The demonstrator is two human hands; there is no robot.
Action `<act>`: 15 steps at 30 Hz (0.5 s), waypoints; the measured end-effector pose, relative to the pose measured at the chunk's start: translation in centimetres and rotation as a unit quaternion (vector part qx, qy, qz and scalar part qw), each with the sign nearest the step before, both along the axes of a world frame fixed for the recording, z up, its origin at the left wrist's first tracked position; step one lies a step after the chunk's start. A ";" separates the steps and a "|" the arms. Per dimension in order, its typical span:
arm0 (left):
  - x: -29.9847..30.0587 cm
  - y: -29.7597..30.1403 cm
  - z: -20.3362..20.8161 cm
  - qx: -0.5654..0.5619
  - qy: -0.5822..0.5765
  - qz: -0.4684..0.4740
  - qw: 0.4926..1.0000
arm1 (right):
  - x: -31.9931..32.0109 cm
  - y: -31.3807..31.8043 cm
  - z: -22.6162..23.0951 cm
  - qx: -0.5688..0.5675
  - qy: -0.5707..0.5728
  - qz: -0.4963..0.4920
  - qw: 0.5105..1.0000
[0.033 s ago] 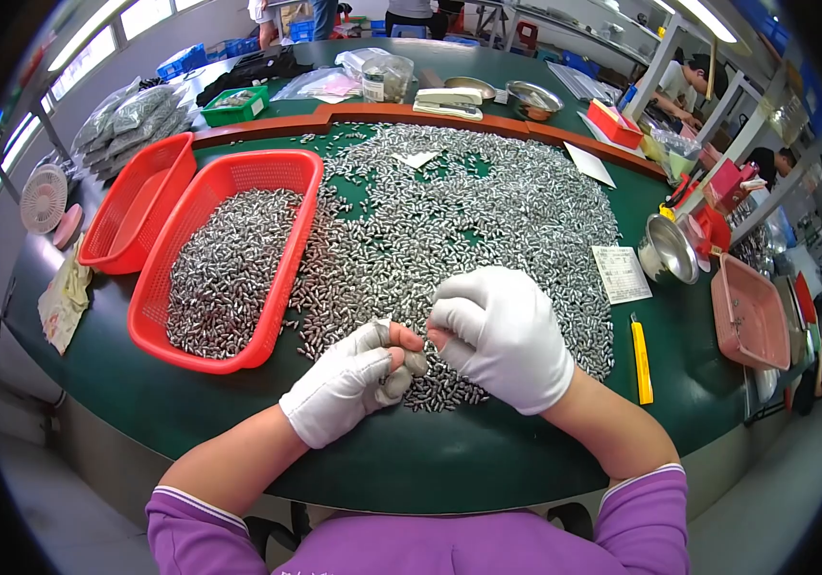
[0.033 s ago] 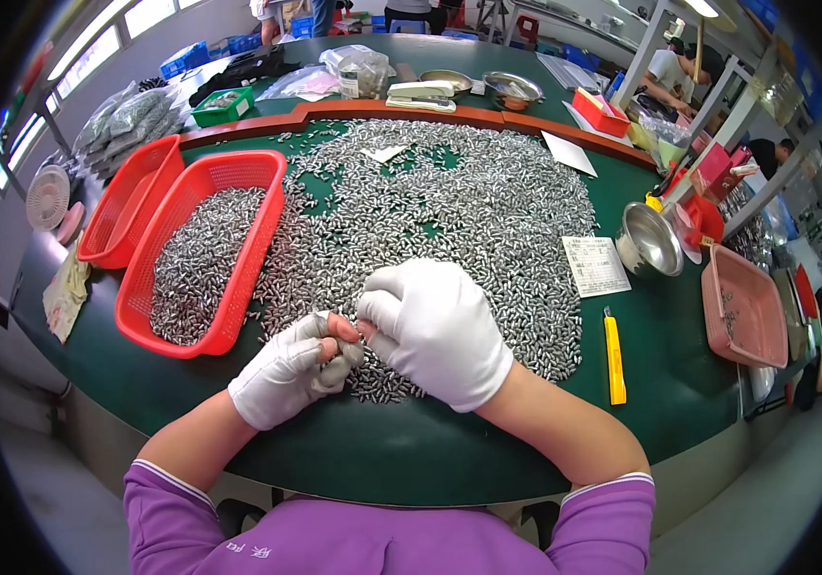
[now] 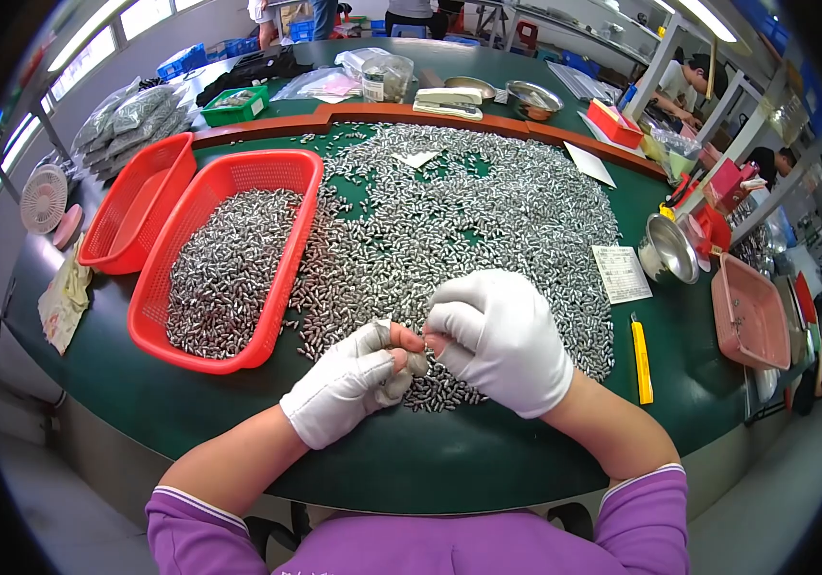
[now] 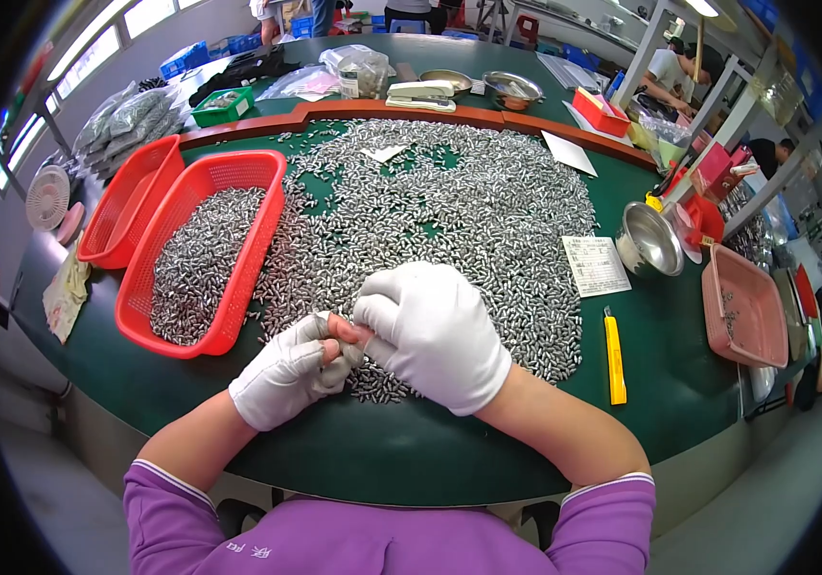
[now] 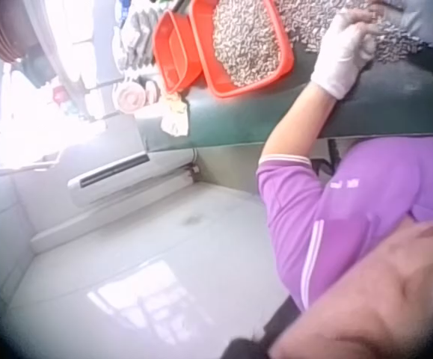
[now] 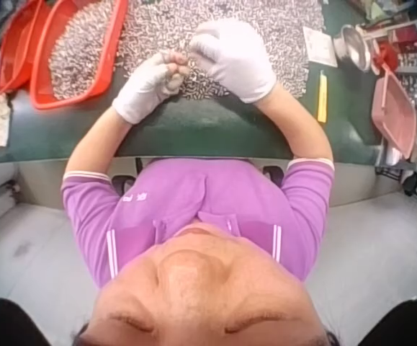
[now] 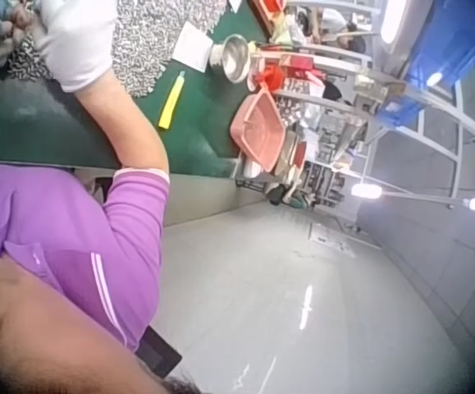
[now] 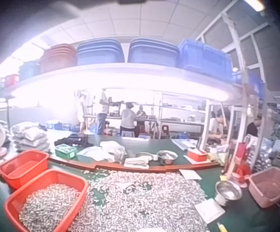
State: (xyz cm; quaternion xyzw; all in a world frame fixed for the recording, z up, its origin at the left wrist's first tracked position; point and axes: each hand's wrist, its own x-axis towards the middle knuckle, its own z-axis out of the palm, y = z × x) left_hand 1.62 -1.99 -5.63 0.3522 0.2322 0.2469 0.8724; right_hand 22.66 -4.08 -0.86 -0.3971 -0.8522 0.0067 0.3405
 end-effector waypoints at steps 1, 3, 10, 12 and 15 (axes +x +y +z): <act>0.2 -0.2 0.4 -0.002 0.022 0.019 1.000 | -0.2 0.0 -0.1 0.000 0.000 0.001 1.000; 0.2 -0.2 0.5 0.000 0.025 0.014 1.000 | -0.6 -0.2 -0.3 -0.008 0.066 0.037 0.997; 0.1 0.0 0.5 0.012 0.048 0.021 0.999 | -0.2 0.0 -1.4 0.002 0.003 -0.056 0.998; 0.1 -0.1 0.5 0.014 0.049 0.028 0.998 | 0.3 0.0 -1.9 -0.028 -0.025 -0.083 0.996; 0.1 0.0 0.3 0.020 0.043 0.025 0.999 | 0.8 0.3 -3.5 -0.130 -0.116 -0.077 0.982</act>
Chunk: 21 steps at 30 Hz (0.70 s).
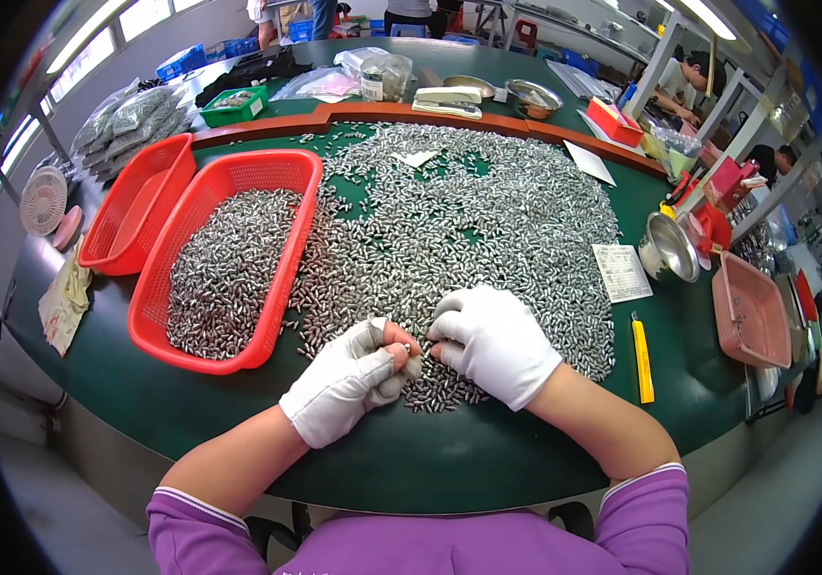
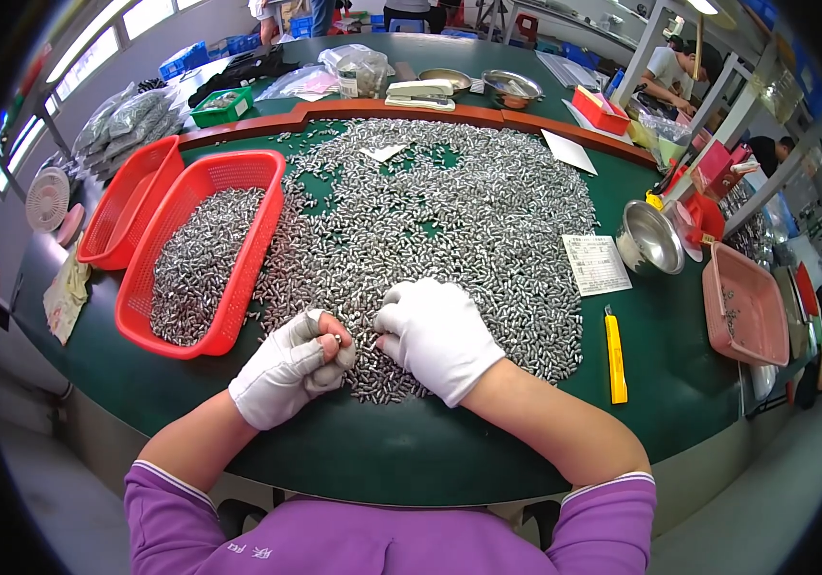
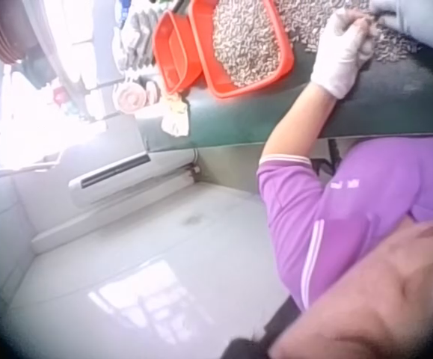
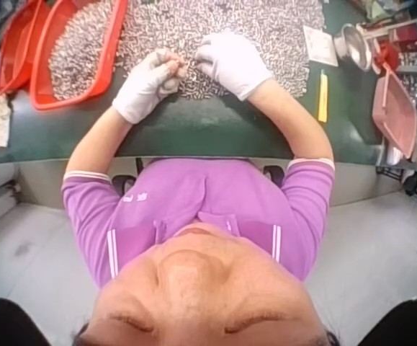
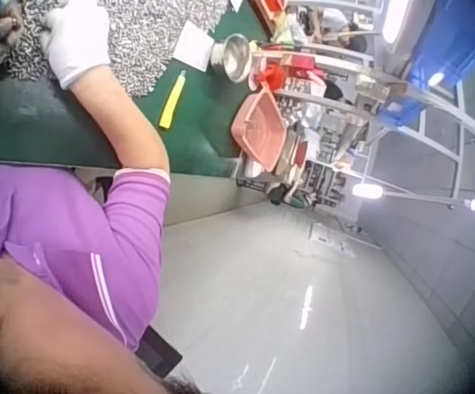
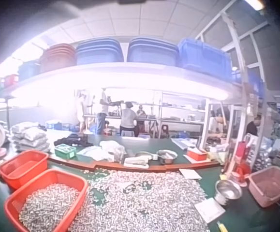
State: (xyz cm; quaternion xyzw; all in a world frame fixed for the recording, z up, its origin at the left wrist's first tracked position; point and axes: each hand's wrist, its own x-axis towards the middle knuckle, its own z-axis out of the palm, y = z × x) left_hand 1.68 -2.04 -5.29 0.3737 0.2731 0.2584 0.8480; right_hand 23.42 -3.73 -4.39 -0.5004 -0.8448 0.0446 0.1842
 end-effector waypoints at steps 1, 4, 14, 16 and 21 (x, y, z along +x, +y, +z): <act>0.0 0.0 0.0 0.002 -0.007 -0.008 1.000 | 0.0 0.1 0.0 0.001 -0.001 -0.001 1.000; 0.0 0.0 0.0 0.000 0.009 0.001 1.000 | -0.3 0.2 -0.3 0.002 -0.010 0.000 1.000; -0.1 0.3 -0.2 -0.012 -0.026 -0.016 0.999 | -0.4 0.3 1.7 0.100 0.103 0.023 0.989; 0.0 0.2 -0.1 -0.035 -0.030 -0.020 0.999 | -0.5 -0.1 2.8 0.135 0.140 0.039 0.980; 0.1 0.0 -0.1 -0.037 -0.042 -0.021 0.998 | -0.9 -0.4 3.4 0.102 0.142 0.076 0.982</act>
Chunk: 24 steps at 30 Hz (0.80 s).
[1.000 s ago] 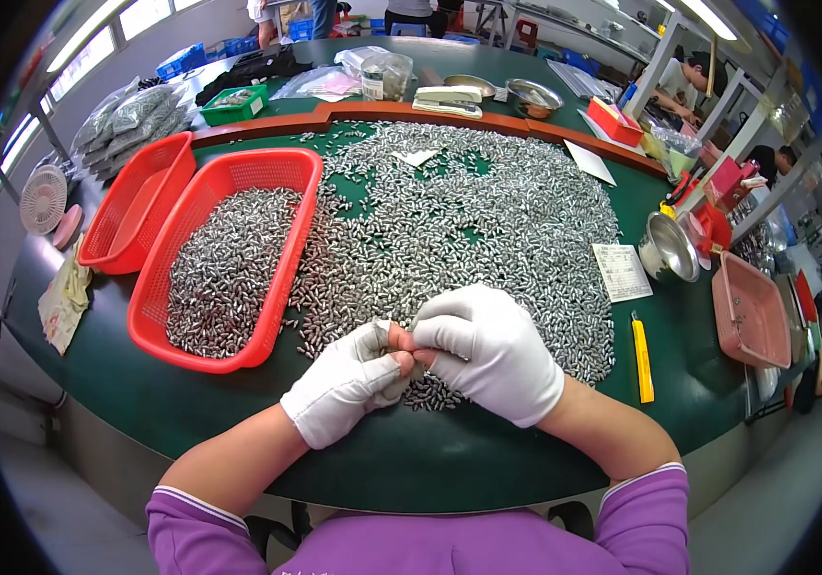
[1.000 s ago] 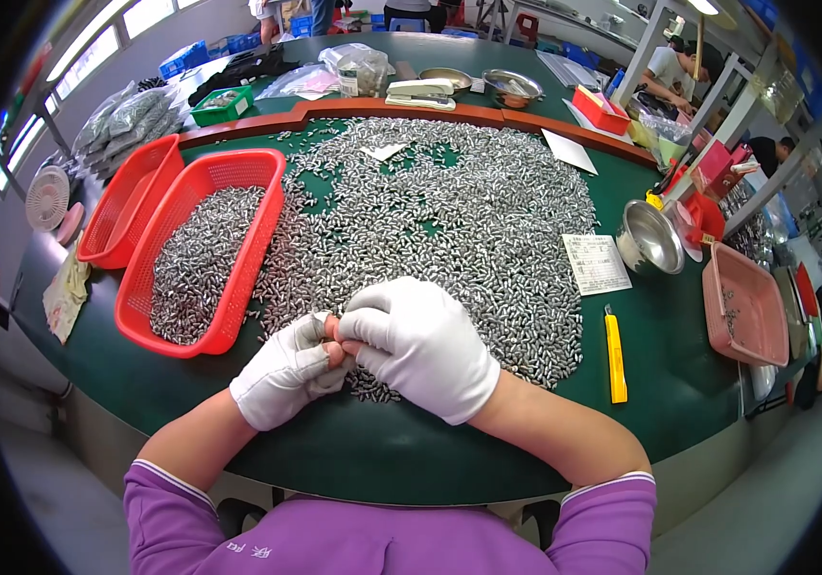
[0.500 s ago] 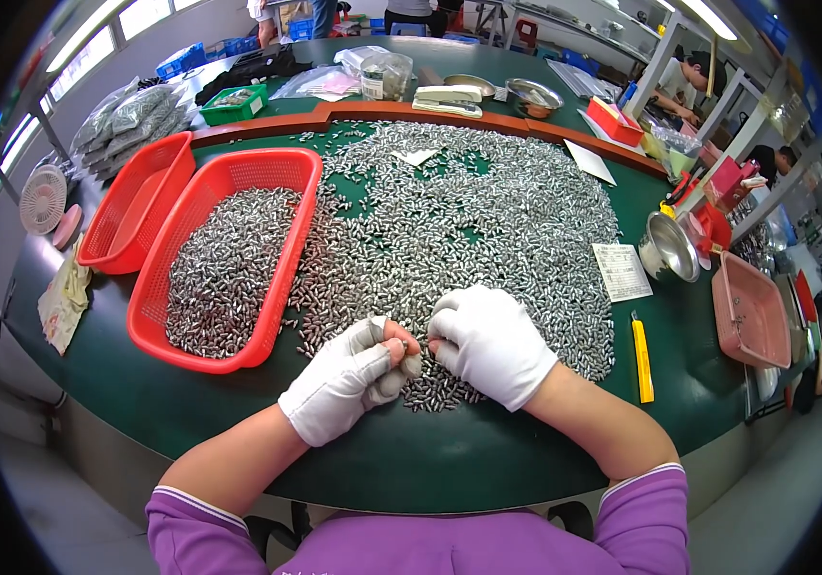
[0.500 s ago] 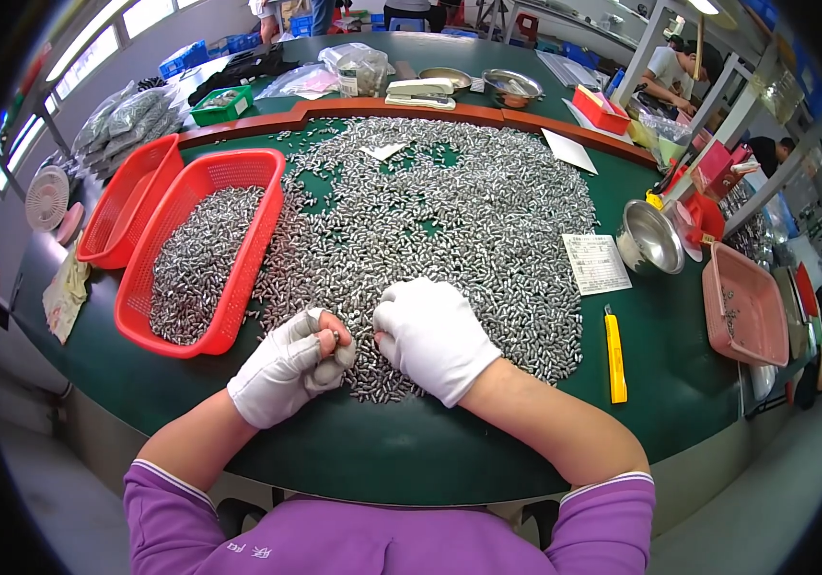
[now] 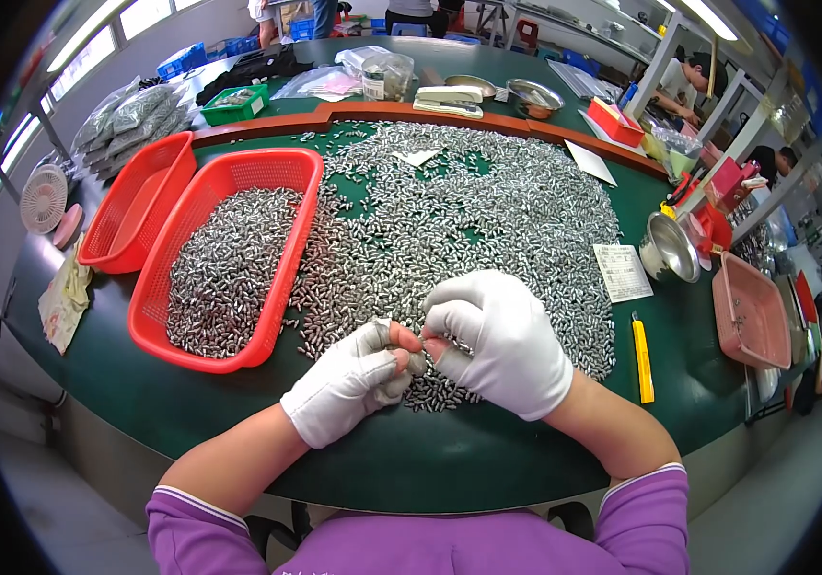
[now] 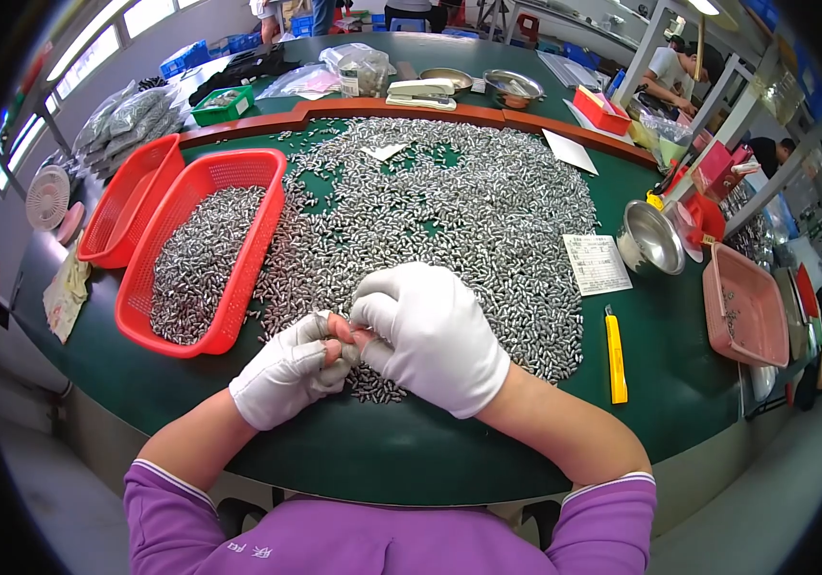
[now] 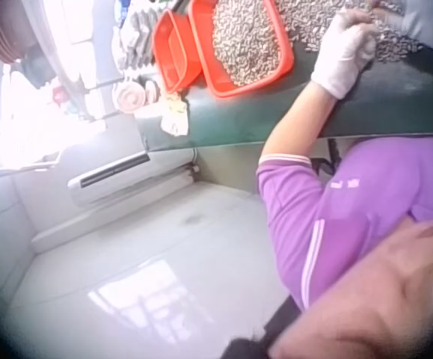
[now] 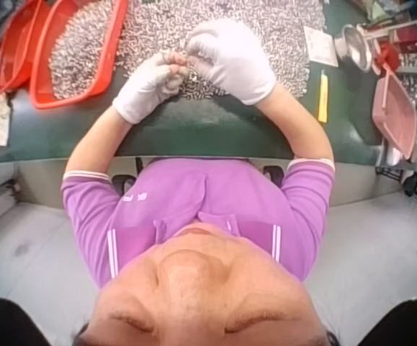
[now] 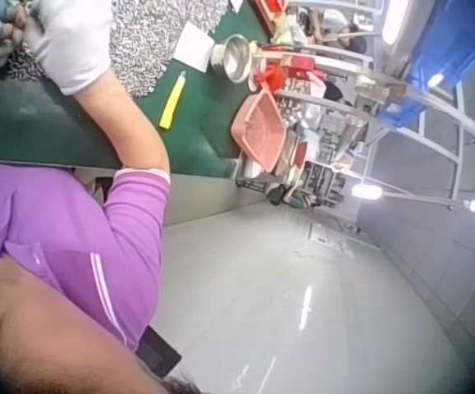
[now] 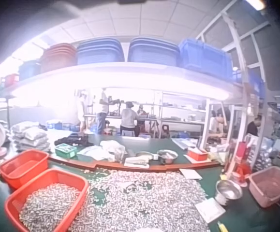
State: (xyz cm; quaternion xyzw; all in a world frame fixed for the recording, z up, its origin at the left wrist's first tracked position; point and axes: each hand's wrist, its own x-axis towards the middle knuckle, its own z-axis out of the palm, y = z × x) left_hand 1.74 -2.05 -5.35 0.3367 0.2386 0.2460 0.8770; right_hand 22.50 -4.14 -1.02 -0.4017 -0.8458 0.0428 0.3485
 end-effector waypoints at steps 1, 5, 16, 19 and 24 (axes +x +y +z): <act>0.1 0.0 0.1 0.005 0.009 0.002 1.000 | -0.2 0.0 -0.2 0.016 0.030 0.014 0.999; 0.3 -0.2 0.3 0.008 0.053 0.010 0.999 | -0.5 -0.1 -0.7 0.010 0.059 0.044 0.997; 0.0 -0.1 0.3 0.031 0.078 0.008 0.996 | -0.6 -0.1 0.1 0.063 0.008 0.057 0.996; 0.0 -0.1 0.1 0.053 0.073 0.015 0.996 | -0.4 0.1 -0.3 0.045 0.030 0.067 0.996; 0.1 -0.2 0.1 0.037 0.047 0.033 0.998 | -0.4 0.2 -1.1 -0.009 0.101 0.066 0.993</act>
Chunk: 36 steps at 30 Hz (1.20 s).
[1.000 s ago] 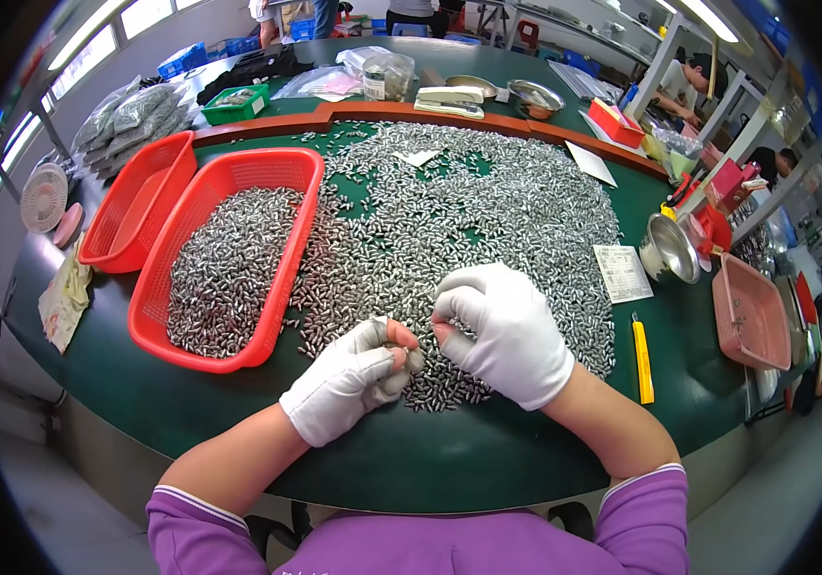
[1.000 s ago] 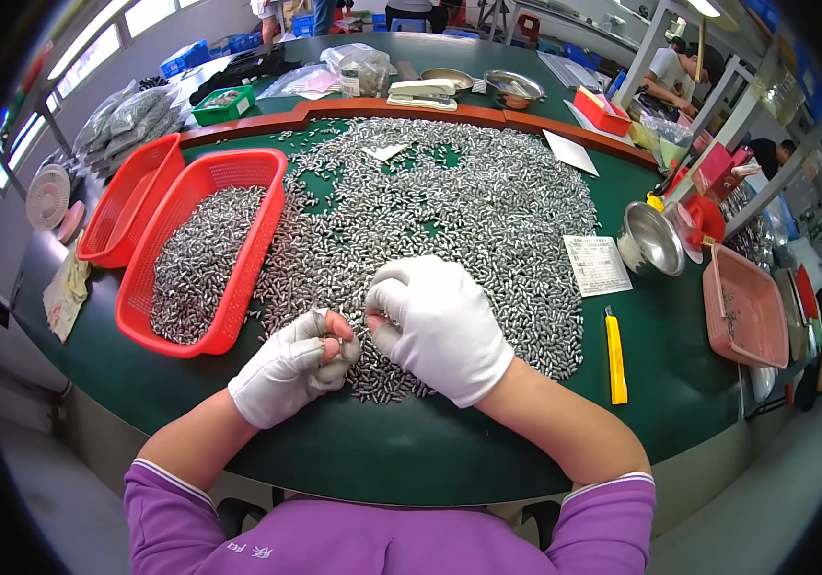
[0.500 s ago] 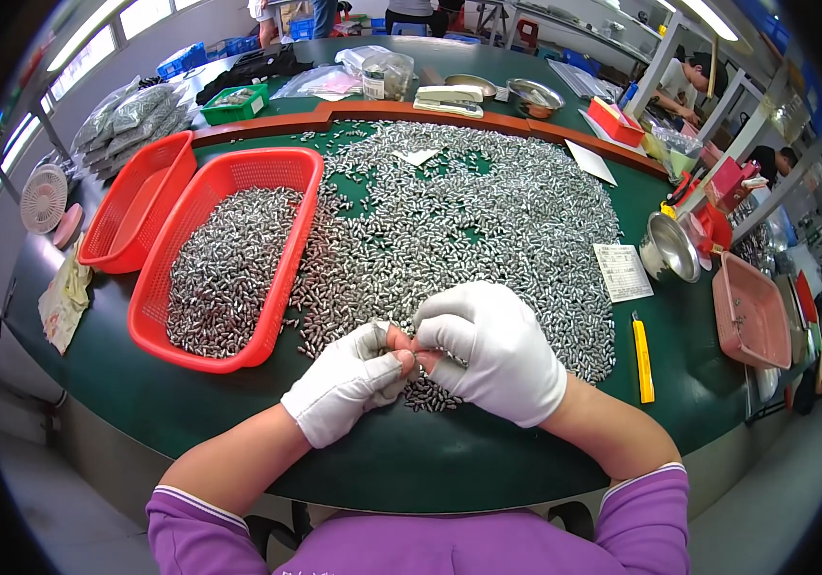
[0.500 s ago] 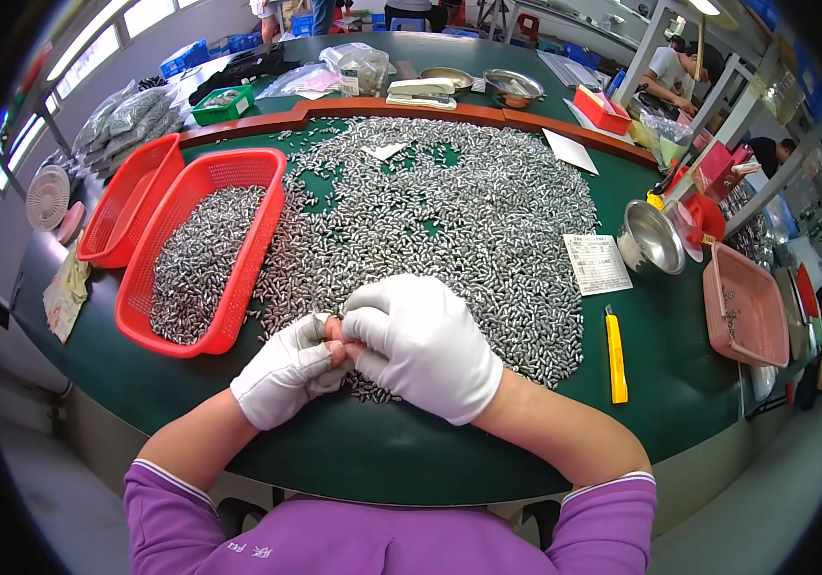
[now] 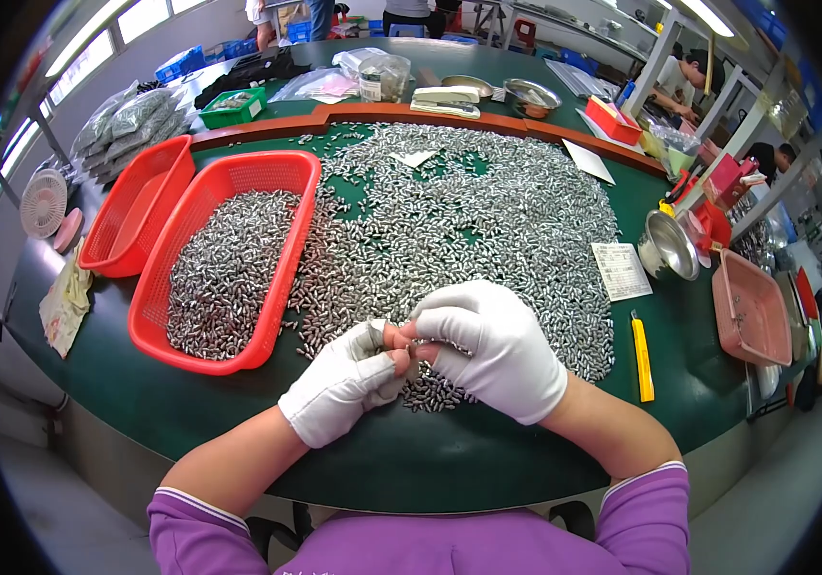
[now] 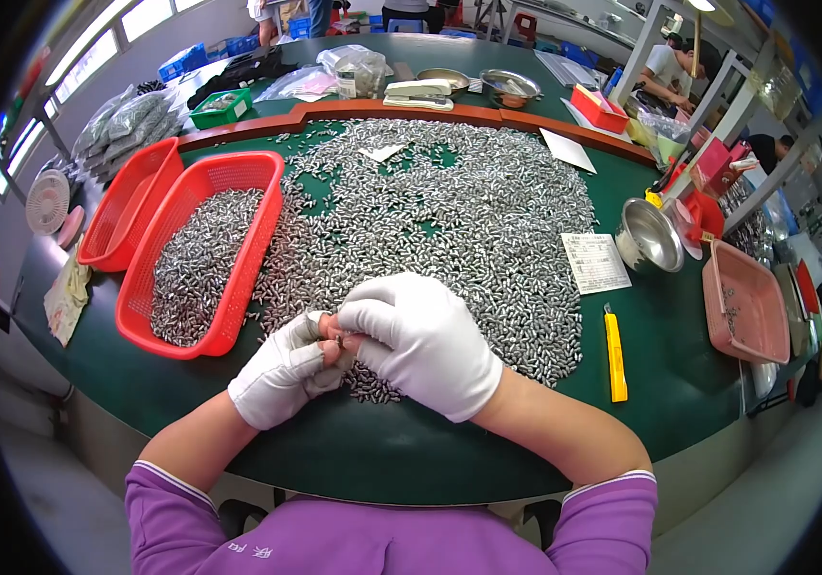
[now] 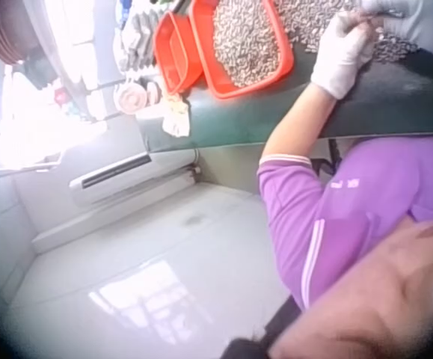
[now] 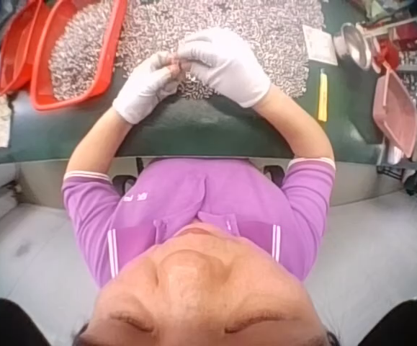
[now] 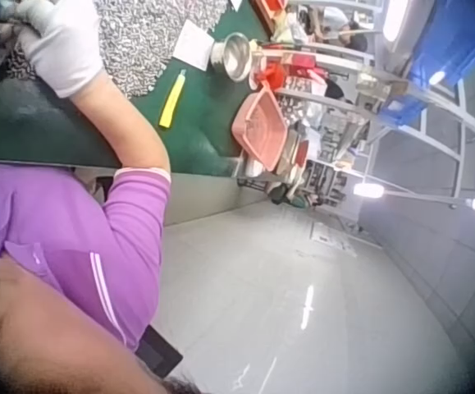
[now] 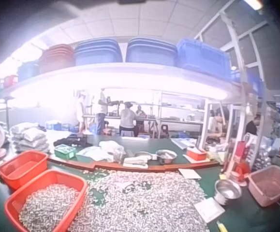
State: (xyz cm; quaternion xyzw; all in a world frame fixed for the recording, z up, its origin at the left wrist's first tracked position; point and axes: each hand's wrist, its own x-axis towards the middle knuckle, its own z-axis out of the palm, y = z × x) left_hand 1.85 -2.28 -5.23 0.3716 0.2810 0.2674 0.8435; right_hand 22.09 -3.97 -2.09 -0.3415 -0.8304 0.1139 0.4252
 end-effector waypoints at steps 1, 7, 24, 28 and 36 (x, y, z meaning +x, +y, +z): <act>-0.1 0.0 -0.1 -0.005 -0.023 0.005 1.000 | 0.0 -0.1 0.3 0.013 0.000 -0.020 1.000; -0.1 0.1 0.2 0.000 -0.014 0.001 1.000 | 0.0 0.0 0.9 0.040 -0.055 0.002 0.998; 0.0 0.1 0.2 0.040 0.014 0.020 0.999 | 0.8 0.1 -2.2 -0.086 -0.257 -0.121 0.955; -0.2 0.3 -0.2 0.024 -0.022 0.006 0.999 | 0.6 0.0 -1.7 -0.087 -0.249 -0.133 0.955; 0.0 0.1 -0.1 -0.024 -0.043 -0.006 0.999 | 0.4 -0.1 -0.4 -0.129 0.034 -0.067 0.989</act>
